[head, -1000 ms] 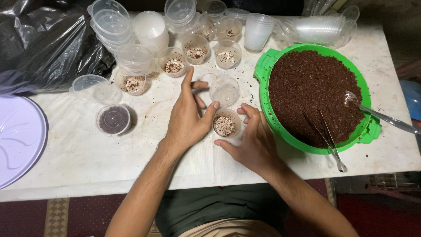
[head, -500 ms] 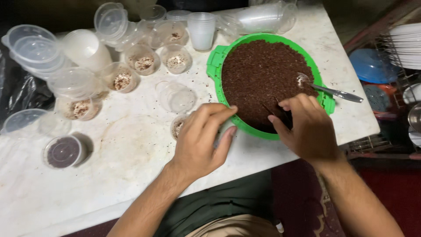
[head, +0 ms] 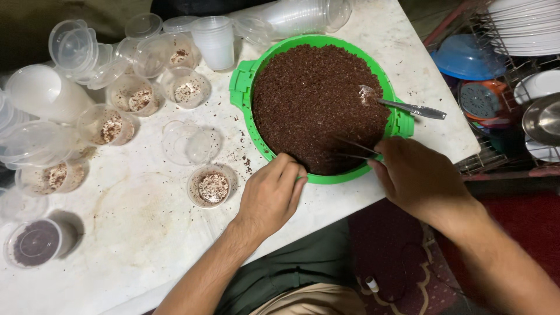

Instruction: The person scoops a brown granular food mixture from a large green bowl into small clear plastic cups using a metal spoon. They then place a lid on one of the filled cups. The process is repeated for several cups.

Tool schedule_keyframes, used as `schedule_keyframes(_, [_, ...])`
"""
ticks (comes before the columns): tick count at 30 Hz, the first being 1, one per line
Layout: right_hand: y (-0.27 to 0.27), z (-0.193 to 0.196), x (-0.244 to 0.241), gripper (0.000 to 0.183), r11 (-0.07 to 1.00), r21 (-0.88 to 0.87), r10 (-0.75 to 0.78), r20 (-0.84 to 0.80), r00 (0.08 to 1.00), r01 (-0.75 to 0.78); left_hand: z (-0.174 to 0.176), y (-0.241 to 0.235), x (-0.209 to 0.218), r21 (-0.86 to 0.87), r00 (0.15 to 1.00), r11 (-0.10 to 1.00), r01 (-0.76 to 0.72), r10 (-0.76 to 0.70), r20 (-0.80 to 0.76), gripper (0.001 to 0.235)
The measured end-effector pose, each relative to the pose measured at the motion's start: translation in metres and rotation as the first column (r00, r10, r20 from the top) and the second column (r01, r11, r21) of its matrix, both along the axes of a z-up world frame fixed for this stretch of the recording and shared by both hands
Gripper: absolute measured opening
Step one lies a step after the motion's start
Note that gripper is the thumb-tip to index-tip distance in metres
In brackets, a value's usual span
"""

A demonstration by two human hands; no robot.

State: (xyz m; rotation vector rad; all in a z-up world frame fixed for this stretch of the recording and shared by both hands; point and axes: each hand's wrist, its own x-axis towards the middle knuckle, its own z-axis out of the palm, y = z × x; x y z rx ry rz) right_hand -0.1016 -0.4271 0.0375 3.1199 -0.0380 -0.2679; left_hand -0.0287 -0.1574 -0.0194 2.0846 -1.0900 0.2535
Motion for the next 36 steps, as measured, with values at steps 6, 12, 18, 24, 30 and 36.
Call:
schedule_keyframes(6, [-0.004, -0.005, -0.012, 0.022, 0.959, -0.206, 0.211, 0.064, 0.975, -0.194, -0.006, 0.002, 0.001, -0.024, 0.999, 1.0, -0.002, 0.001, -0.032, 0.011])
schedule_keyframes(12, [0.006, -0.018, 0.011, 0.023, 0.912, -0.267, 0.365, 0.191, 0.911, -0.31, -0.006, 0.002, 0.0, -0.056, 1.0, 0.998, 0.0, -0.001, -0.014, 0.013])
schedule_keyframes(18, [0.001, 0.013, 0.005, 0.025, 0.939, -0.258, 0.274, 0.165, 0.948, -0.227, -0.005, 0.002, 0.0, -0.07, 1.0, 0.998, 0.0, -0.001, -0.006, 0.014])
schedule_keyframes(24, [-0.001, -0.02, 0.022, 0.027, 0.901, -0.281, 0.407, 0.286, 0.867, -0.33, -0.006, 0.002, 0.0, -0.058, 1.0, 0.998, -0.009, 0.009, 0.0, 0.014])
schedule_keyframes(30, [0.008, 0.012, 0.024, 0.029, 0.957, -0.267, 0.165, 0.181, 0.969, -0.113, -0.008, 0.002, 0.0, -0.069, 1.0, 0.998, -0.004, 0.004, -0.006, 0.015])
schedule_keyframes(36, [0.006, -0.012, 0.026, 0.029, 0.984, -0.149, 0.104, 0.051, 0.993, -0.095, -0.004, 0.003, 0.0, -0.078, 1.0, 0.997, 0.001, -0.001, -0.002, 0.015])
